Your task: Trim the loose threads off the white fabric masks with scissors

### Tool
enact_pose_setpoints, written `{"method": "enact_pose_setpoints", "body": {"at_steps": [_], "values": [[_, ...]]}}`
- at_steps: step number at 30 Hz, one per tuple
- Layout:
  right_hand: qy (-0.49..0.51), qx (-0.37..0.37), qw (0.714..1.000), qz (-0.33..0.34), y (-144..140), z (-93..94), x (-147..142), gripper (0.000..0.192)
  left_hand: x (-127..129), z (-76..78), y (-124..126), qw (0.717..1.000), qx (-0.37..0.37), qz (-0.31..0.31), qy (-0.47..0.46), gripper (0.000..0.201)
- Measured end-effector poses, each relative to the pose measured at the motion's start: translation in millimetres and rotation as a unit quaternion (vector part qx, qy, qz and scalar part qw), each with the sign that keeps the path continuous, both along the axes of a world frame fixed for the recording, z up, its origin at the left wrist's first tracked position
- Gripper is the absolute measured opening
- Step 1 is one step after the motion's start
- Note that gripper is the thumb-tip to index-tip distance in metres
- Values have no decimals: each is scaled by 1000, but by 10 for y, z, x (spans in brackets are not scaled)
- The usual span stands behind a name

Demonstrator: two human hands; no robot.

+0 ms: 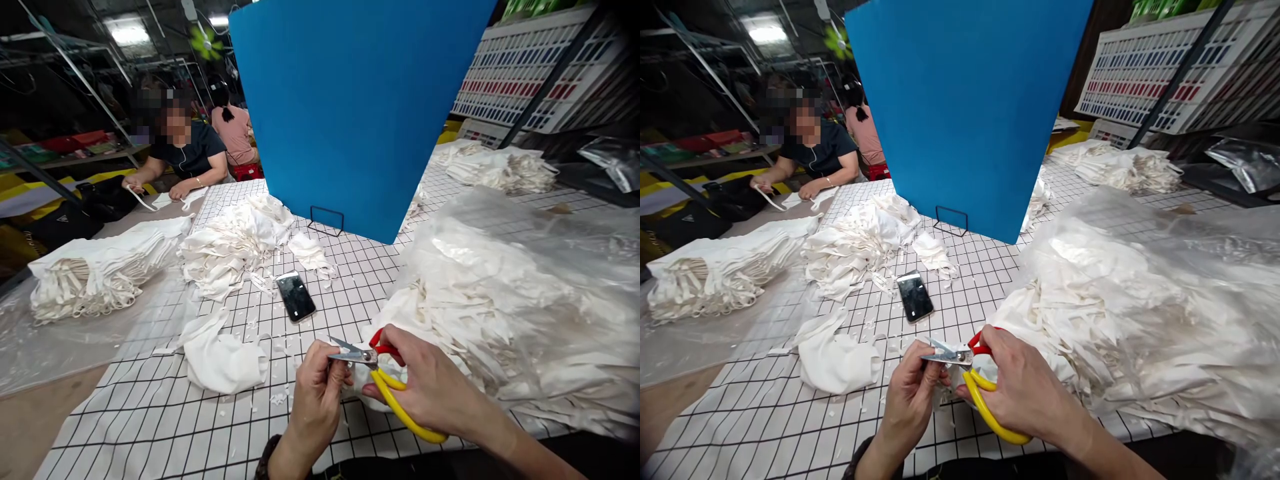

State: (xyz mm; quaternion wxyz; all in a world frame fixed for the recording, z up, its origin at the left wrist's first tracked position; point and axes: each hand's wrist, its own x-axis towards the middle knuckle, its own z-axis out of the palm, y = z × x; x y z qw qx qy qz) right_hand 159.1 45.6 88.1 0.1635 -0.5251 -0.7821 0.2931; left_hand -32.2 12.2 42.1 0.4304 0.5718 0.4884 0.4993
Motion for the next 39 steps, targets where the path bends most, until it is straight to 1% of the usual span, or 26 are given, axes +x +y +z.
{"method": "enact_pose_setpoints", "body": {"at_steps": [7,13,19,22,24,26,28,30,32,33,34,36,37,39], "values": [[-13,-12,1000,-1,-22,-7,5,39,-15,-6,-20,1000,-9,-8,-4,18],[-39,-10,999,2,-29,-46,44,32,-19,43,-46,999,-31,-24,0,24],[-59,3,998,22,-16,-8,56,42,-52,62,-60,997,-41,-57,-18,21],[-56,-1,998,27,-19,1,26,40,-62,56,-69,997,-44,-58,-25,21],[-50,-10,998,22,-19,-18,17,39,-57,50,-76,996,-58,-59,-38,22],[-16,-43,999,16,-7,-57,38,40,-57,44,-76,994,-69,-57,-60,22],[56,-92,994,-1,32,-109,99,39,-91,37,-66,994,-66,-40,-81,21],[142,-132,980,-41,99,-167,191,38,-188,34,-48,992,-58,-3,-113,20],[207,-147,963,-95,177,-222,289,36,-357,32,-28,985,-48,41,-163,19],[222,-153,956,-119,211,-246,330,35,-466,30,-20,978,-42,66,-191,18],[226,-159,951,-136,237,-269,361,34,-585,24,-16,972,-34,93,-215,17],[210,-181,950,-142,259,-309,380,31,-838,-6,-21,960,-21,145,-238,18],[198,-194,951,-135,255,-328,369,29,-960,-33,-32,960,-22,166,-226,19],[180,-216,953,-112,223,-365,315,28,-1177,-118,-71,967,-44,192,-160,23]]}}
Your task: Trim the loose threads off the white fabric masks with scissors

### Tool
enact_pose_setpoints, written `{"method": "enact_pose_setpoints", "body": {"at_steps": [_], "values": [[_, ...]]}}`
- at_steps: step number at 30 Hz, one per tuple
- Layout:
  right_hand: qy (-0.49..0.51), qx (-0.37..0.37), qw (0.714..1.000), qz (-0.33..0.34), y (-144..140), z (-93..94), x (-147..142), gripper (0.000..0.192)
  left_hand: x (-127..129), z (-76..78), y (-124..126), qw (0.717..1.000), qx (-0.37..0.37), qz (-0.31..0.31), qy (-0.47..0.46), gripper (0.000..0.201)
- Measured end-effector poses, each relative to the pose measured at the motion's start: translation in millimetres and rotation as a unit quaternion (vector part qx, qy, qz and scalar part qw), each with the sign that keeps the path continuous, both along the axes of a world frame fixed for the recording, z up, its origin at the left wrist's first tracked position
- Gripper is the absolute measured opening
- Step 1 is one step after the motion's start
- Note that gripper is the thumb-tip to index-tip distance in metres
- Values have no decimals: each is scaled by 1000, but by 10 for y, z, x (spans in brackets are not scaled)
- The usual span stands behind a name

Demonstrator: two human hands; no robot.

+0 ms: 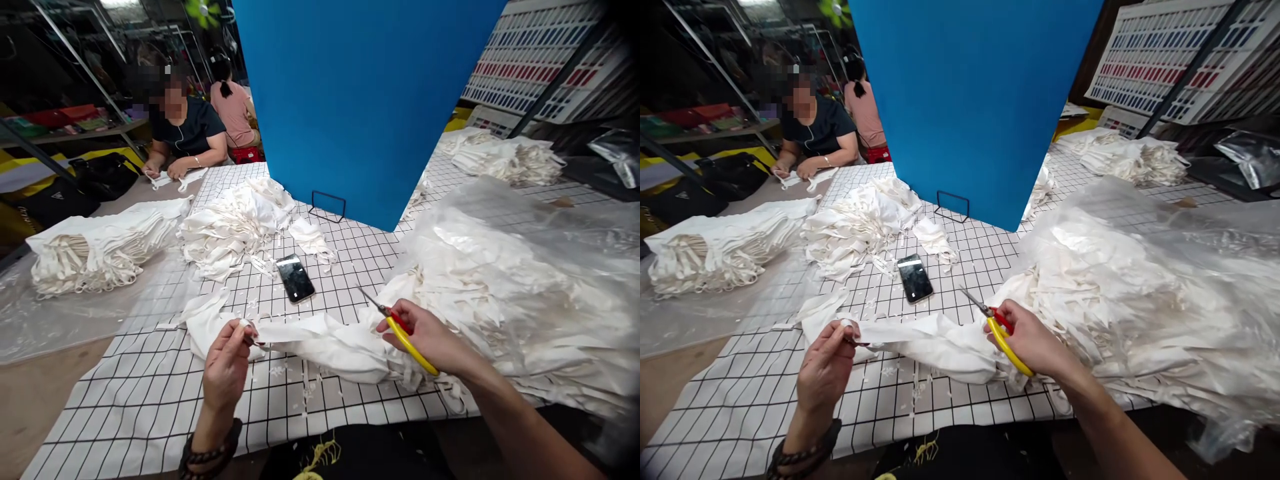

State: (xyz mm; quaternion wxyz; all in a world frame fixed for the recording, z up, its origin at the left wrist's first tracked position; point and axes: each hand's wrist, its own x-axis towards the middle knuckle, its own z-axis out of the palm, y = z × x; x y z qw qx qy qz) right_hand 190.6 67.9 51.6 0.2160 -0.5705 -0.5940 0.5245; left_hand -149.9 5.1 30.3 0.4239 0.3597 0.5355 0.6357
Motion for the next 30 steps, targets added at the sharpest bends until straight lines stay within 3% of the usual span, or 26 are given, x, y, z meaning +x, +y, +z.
{"method": "enact_pose_setpoints", "body": {"at_steps": [3,7,10,13,15,18,19,25,30], "values": [[-28,-9,999,31,-76,-64,-122,28,-218,-186,-87,992,-79,2,101,27],[-111,18,991,69,-186,-193,-327,31,-293,-383,-202,972,-141,18,189,28],[-146,76,982,93,-248,-344,-522,25,-224,-359,-246,947,-158,74,270,24],[-150,98,978,104,-263,-511,-699,18,-75,-214,-237,886,-132,175,409,27],[-137,93,981,103,-248,-598,-771,19,62,-120,-194,867,-131,120,465,28],[-108,79,987,85,-208,-657,-798,21,300,-81,-64,880,-164,-99,435,33],[-93,72,990,74,-196,-658,-792,21,380,-98,-8,876,-173,-146,425,37],[24,12,1000,7,-244,-543,-782,25,724,-239,293,849,-216,-246,415,53],[121,-37,992,11,-387,-463,-877,34,709,-150,385,829,-241,-322,389,43]]}}
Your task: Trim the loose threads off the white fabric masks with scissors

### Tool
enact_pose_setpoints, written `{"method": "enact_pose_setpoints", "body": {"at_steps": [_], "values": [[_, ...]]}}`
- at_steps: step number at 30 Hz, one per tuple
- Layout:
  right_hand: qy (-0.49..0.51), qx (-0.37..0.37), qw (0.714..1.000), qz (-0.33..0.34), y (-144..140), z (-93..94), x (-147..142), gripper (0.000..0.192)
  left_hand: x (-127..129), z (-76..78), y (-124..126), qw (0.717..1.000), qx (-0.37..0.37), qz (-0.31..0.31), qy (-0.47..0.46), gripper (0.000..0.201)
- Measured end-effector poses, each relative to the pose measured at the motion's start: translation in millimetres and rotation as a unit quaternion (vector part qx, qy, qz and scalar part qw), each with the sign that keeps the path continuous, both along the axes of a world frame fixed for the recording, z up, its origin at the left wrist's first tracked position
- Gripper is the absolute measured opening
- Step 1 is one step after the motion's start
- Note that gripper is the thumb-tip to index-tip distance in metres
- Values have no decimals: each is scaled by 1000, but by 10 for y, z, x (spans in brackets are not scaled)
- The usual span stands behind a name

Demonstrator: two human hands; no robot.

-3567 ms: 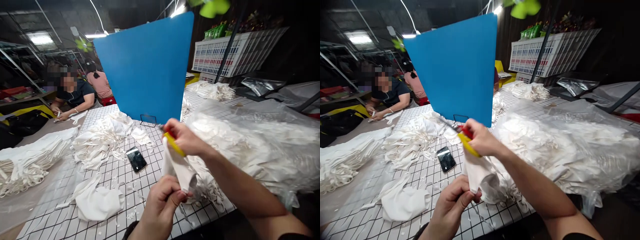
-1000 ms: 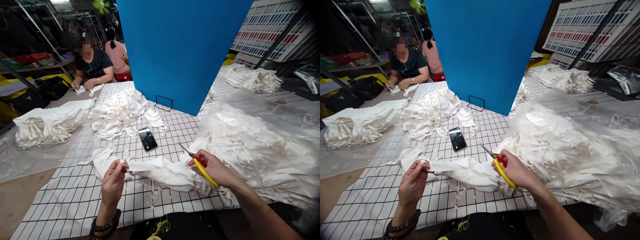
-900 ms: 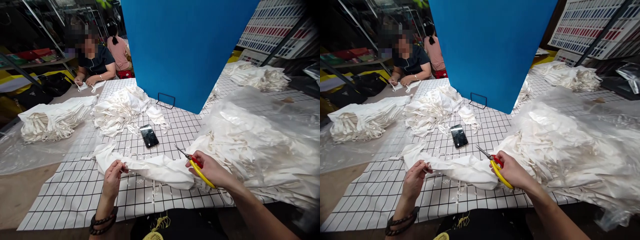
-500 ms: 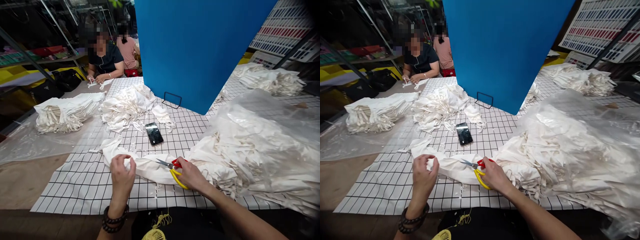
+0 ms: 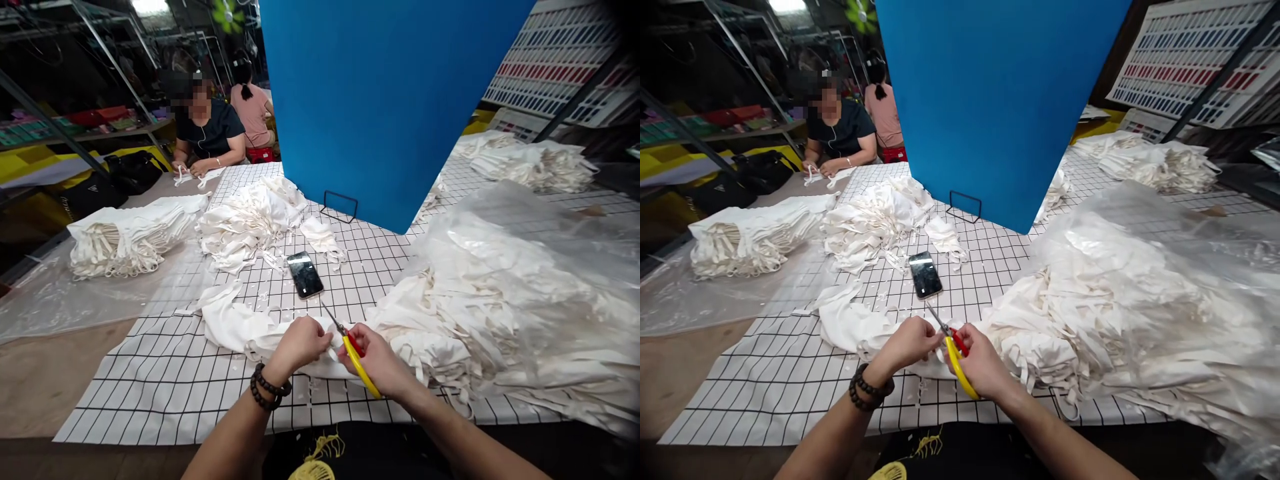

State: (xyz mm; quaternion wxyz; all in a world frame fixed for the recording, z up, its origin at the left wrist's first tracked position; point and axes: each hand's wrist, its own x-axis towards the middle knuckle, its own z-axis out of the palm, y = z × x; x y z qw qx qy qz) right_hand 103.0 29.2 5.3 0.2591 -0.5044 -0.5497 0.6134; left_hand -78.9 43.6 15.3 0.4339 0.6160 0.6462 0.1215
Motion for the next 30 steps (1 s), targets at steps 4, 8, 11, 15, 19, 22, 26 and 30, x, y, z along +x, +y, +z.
{"method": "enact_pose_setpoints", "body": {"at_steps": [4,8,11,15,19,22,26,30], "values": [[30,13,997,-71,44,-71,22,30,-165,254,-50,998,-16,-31,-43,34],[2,34,993,-113,131,-216,18,38,-277,627,-157,988,-4,-37,-153,35],[5,27,997,-78,150,-249,-19,33,-307,895,-237,975,-6,-34,-221,34],[31,26,996,-80,258,62,163,24,-341,1203,-393,980,-9,-21,-198,33],[97,144,968,-180,519,742,488,33,-237,1445,-580,980,1,-78,-182,32],[128,222,957,-138,688,1133,453,38,-28,1500,-675,968,75,-155,-184,25],[58,177,982,19,737,1128,-2,26,218,1364,-728,941,228,-135,-212,14],[51,75,984,152,678,728,-378,24,268,1117,-691,925,240,14,-293,21]]}}
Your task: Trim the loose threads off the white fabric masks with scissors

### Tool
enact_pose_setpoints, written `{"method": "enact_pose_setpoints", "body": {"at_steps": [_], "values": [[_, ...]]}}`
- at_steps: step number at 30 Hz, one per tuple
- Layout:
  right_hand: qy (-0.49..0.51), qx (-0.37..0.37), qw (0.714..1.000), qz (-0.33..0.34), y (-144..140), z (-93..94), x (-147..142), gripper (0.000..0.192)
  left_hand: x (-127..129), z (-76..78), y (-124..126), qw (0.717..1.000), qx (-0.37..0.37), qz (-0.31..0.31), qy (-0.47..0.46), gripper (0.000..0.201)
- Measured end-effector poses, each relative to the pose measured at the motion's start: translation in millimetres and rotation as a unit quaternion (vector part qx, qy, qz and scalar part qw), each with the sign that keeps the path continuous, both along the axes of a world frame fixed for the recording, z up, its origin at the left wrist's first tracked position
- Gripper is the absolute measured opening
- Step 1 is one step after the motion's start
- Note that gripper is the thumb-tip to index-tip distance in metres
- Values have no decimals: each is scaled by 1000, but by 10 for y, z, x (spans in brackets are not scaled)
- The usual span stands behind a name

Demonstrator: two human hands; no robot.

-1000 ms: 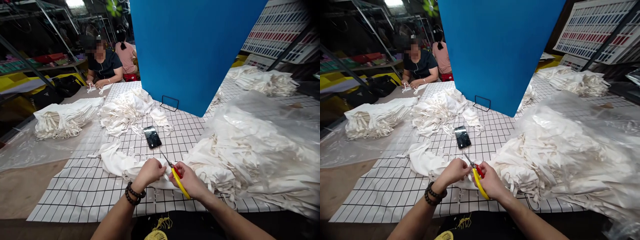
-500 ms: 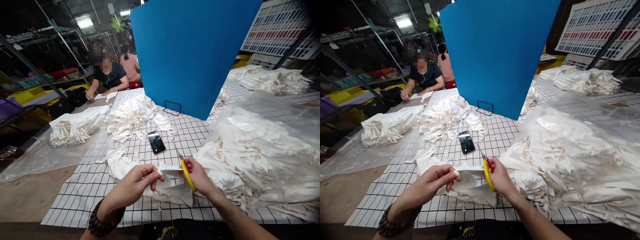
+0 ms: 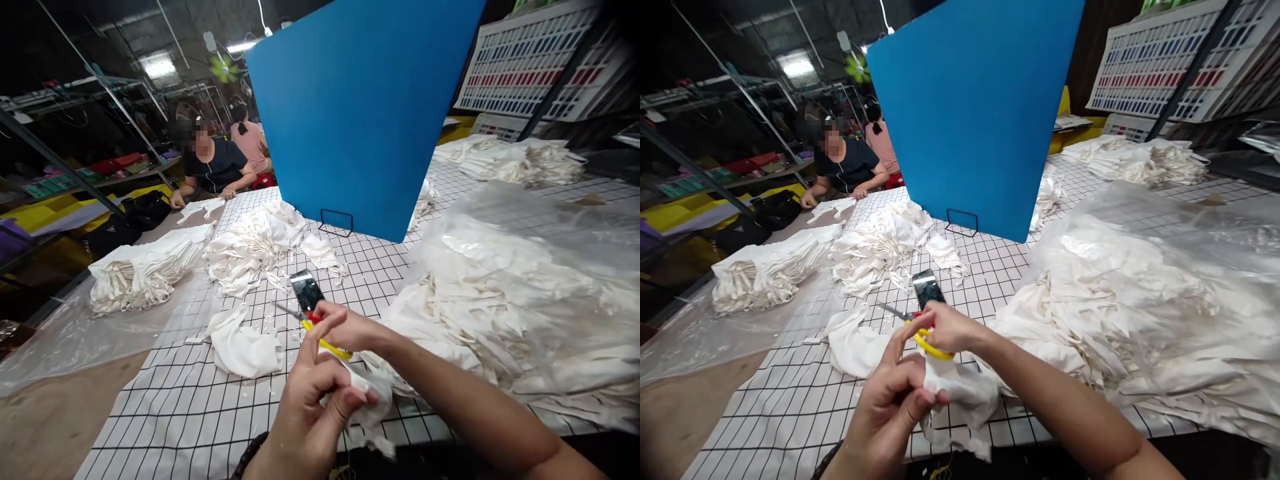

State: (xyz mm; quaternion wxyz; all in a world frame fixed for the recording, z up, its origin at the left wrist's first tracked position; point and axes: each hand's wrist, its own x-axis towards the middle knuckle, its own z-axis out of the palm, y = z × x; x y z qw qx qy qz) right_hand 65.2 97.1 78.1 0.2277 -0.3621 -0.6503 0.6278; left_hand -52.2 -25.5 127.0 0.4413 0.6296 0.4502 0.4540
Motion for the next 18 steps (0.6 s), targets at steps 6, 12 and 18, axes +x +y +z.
{"method": "enact_pose_setpoints", "body": {"at_steps": [6,12,18], "values": [[20,-66,998,-10,52,-263,353,38,-77,-337,106,969,-141,48,-198,23],[-38,33,998,-29,-216,106,967,45,-75,-495,153,980,-123,91,-128,22],[-236,166,957,-30,-536,179,942,56,-56,-574,216,995,-51,74,-32,22]]}}
